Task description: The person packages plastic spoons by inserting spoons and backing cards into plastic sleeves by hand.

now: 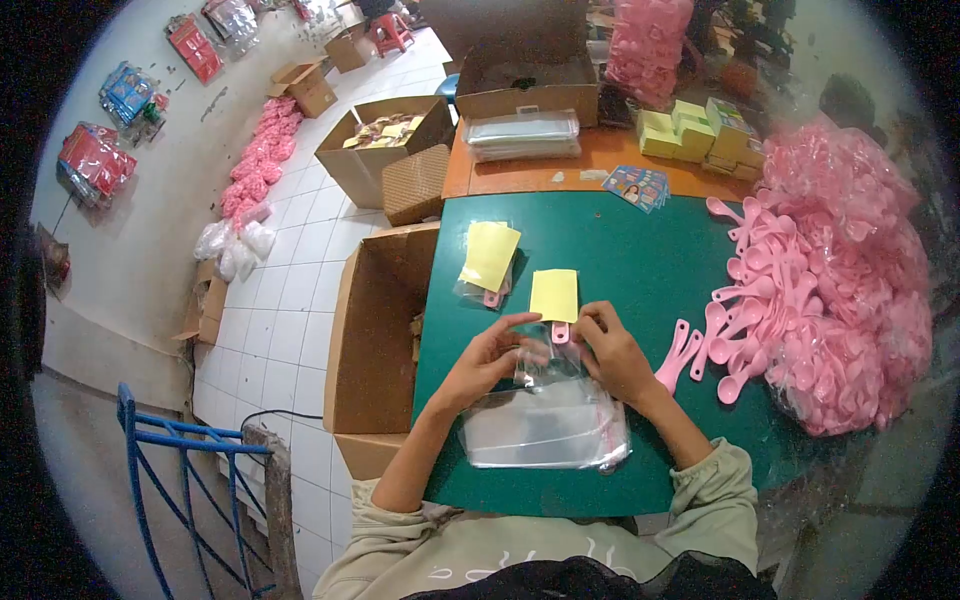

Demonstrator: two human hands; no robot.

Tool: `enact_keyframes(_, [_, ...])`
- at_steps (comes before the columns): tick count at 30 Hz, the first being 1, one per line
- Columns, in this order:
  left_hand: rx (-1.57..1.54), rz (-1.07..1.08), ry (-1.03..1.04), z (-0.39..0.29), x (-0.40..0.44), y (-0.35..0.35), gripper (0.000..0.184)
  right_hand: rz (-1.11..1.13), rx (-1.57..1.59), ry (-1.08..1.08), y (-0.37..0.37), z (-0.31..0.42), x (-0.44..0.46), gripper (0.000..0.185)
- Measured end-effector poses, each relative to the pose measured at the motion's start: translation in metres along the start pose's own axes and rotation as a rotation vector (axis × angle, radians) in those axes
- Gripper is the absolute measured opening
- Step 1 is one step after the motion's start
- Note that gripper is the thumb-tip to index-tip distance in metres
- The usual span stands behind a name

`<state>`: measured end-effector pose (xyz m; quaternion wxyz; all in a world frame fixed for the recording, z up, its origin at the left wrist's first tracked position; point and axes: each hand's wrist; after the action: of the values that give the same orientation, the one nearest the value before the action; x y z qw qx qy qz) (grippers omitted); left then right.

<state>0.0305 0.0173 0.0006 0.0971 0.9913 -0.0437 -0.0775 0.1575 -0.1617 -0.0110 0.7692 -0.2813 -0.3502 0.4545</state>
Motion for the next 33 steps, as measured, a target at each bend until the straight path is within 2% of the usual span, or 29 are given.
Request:
enact_keyframes(2, [0.258,-0.049,0.025,0.001,0.001,0.001,0.026,-0.03,0.068,0.0,-0.001,-0.005,-0.002,0.028])
enact_keyframes(3, [0.369,-0.085,0.075,0.005,0.004,0.003,0.019,-0.019,0.112,0.026,-0.003,-0.005,-0.004,0.027])
enact_keyframes(6, [0.369,-0.072,0.013,0.005,0.008,0.005,0.013,-0.02,0.153,0.038,-0.008,-0.001,-0.008,0.024])
enact_keyframes(9, [0.376,-0.143,0.089,0.006,0.009,0.006,0.01,-0.008,0.173,0.026,-0.009,0.006,-0.004,0.021])
enact_keyframes(13, [0.336,-0.114,0.056,0.011,0.008,0.0,0.011,0.063,0.195,0.017,-0.01,-0.004,-0.007,0.017])
enact_keyframes(16, [0.383,-0.137,0.062,0.01,0.007,0.0,0.011,0.083,0.302,0.118,-0.014,-0.003,-0.007,0.014])
enact_keyframes(25, [0.393,-0.176,-0.003,0.016,0.01,0.002,0.013,-0.002,0.941,0.369,0.006,-0.015,-0.007,0.008])
enact_keyframes(28, [0.426,-0.231,-0.001,0.022,0.013,0.004,0.014,-0.04,1.032,0.45,0.01,-0.008,-0.004,0.007])
enact_keyframes(30, [0.382,-0.265,-0.058,0.019,0.013,0.008,0.014,-0.069,0.996,0.5,0.011,-0.004,-0.002,0.007])
enact_keyframes(33, [0.388,-0.323,-0.011,0.023,0.014,0.012,0.015,-0.103,0.954,0.526,0.014,-0.003,-0.001,0.008])
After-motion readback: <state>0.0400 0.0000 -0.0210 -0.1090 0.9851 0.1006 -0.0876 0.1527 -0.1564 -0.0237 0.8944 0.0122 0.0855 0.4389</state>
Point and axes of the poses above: each hand's wrist, its own x-axis towards the middle knuckle, its own y-axis out of the palm, z = x × y, and after that the axes turned 11 degrees about z, right-handed
